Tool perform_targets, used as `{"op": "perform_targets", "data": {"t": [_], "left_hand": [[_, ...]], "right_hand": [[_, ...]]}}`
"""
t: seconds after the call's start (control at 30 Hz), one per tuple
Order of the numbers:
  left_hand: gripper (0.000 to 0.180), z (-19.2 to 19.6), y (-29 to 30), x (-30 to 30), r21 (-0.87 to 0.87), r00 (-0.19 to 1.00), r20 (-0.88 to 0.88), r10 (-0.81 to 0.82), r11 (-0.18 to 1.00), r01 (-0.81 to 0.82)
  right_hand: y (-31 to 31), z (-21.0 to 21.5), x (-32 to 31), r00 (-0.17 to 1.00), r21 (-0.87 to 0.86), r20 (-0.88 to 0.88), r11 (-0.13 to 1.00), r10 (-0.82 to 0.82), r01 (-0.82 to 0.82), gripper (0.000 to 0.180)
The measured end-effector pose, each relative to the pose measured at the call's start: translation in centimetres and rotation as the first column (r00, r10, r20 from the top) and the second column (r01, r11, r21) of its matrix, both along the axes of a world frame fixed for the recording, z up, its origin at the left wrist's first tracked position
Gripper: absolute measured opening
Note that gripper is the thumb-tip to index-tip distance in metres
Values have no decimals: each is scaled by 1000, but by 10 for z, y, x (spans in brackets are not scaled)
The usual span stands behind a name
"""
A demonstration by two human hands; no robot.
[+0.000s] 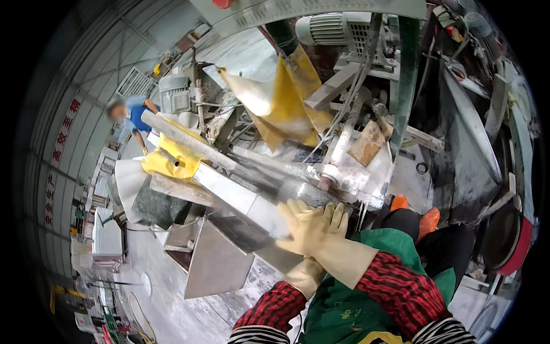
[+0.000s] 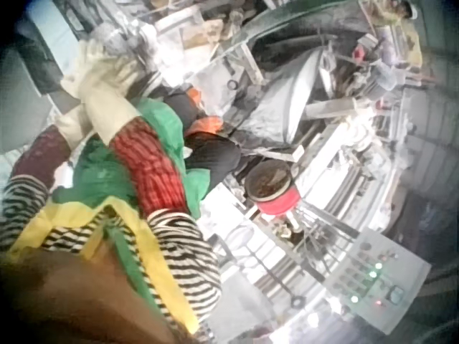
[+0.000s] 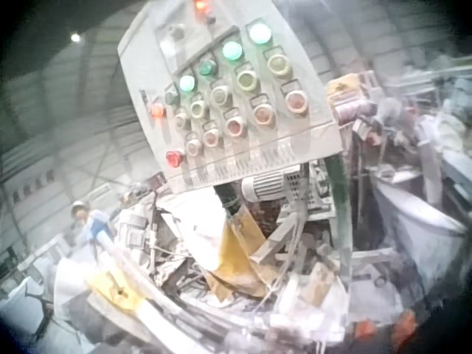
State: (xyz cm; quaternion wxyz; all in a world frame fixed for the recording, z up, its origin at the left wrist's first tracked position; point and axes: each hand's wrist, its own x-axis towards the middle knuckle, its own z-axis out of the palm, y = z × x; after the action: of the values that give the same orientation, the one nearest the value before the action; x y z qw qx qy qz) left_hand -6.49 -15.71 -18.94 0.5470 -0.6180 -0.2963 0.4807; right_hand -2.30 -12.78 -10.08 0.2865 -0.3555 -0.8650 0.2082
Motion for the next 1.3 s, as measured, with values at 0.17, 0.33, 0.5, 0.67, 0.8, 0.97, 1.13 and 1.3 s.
{"op": "perform_targets", "data": {"t": [0.17, 0.33, 0.5, 0.67, 0.8, 0.97, 1.13, 1.3], "left_hand": [[41, 8, 1, -6, -121, 168, 982, 87, 972, 203], [46, 15, -2, 0, -169, 175, 976, 130, 957, 233], [58, 10, -8, 4, -229, 260, 947, 191, 965, 126], [50, 24, -11, 26, -304, 216, 940, 265, 937, 172], [38, 58, -23, 50, -252, 153, 965, 213, 912, 323], [27, 94, -25, 50, -330, 161, 944, 288, 844, 422], [35, 113, -9, -14, -122, 61, 992, 109, 957, 262], [36, 83, 13, -96, -31, -96, 994, 46, 988, 153]], "right_hand": [[1, -8, -26, 962, 34, 272, 999, 32, -42, 75], [5, 18, -20, 883, -230, 463, 973, 83, 29, 77], [23, -9, -14, 945, -538, 295, 842, 143, 40, 84], [32, -83, -8, 843, -783, -535, 411, -60, -467, 54], [4, -89, 33, -51, -36, -997, 924, -60, -381, 39], [47, -50, 187, 356, -669, -743, 609, -567, -426, 48], [33, -37, 414, -204, -677, -714, 735, -670, -44, 46], [-29, -40, 596, -349, -715, -682, 486, -642, 503, 44]]}}
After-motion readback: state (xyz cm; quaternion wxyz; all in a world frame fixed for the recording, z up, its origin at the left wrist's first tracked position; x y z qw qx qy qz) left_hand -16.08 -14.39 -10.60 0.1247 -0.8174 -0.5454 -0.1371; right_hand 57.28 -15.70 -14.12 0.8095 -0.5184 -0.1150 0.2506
